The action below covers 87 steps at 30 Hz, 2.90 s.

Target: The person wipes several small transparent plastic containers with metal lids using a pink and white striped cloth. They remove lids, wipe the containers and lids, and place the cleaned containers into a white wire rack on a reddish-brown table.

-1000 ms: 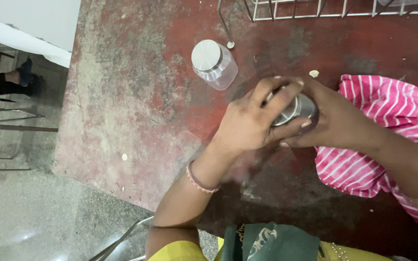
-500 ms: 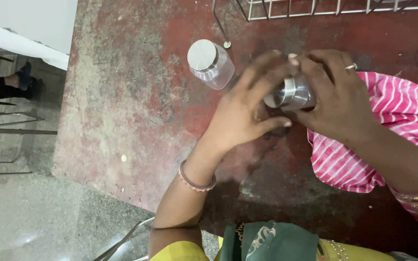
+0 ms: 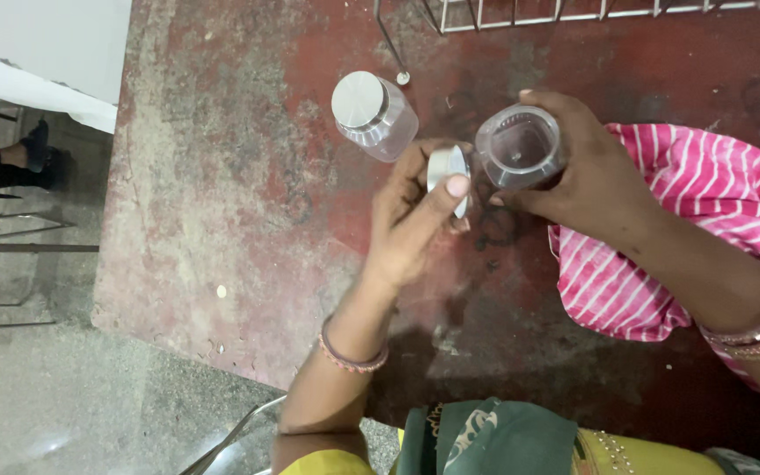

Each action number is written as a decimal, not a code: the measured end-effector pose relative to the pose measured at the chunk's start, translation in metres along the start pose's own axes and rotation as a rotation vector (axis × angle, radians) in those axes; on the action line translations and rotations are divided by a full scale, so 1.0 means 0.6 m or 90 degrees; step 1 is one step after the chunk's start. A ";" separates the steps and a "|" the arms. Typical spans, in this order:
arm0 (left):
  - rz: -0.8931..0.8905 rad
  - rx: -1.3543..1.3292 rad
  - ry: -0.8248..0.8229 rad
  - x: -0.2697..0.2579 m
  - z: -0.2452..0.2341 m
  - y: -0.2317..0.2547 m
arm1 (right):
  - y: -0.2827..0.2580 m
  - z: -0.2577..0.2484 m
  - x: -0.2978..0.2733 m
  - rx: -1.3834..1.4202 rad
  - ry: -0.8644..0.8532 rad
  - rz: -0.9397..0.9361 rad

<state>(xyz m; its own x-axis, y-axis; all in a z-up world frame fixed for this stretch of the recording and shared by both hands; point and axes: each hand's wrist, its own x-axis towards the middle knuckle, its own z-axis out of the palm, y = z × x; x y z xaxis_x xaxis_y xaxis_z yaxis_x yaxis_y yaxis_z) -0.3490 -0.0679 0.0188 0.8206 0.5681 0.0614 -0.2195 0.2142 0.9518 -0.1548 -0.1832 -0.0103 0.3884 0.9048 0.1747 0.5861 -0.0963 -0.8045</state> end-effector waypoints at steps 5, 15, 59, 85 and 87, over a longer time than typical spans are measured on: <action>-0.023 0.000 -0.046 -0.039 0.033 -0.025 | -0.006 -0.034 0.003 -0.140 0.039 -0.140; -0.141 -0.002 -0.042 -0.040 0.094 -0.070 | 0.056 -0.076 -0.176 -0.597 -0.213 -0.134; 0.128 0.237 0.031 -0.004 0.203 -0.179 | 0.044 -0.078 -0.188 -0.383 -0.007 -0.043; 0.104 0.169 -0.076 -0.007 0.202 -0.203 | 0.081 -0.089 -0.179 -0.177 0.289 -0.099; 0.188 0.166 -0.070 -0.011 0.206 -0.196 | 0.072 -0.085 -0.187 -0.194 0.226 -0.150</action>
<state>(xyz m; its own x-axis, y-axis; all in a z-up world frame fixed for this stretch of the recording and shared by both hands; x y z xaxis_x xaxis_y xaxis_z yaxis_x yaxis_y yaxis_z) -0.2629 -0.1951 -0.0565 0.7974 0.4833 0.3614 -0.3243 -0.1618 0.9320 -0.1369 -0.3102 -0.0361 0.4067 0.7256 0.5551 0.8467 -0.0712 -0.5272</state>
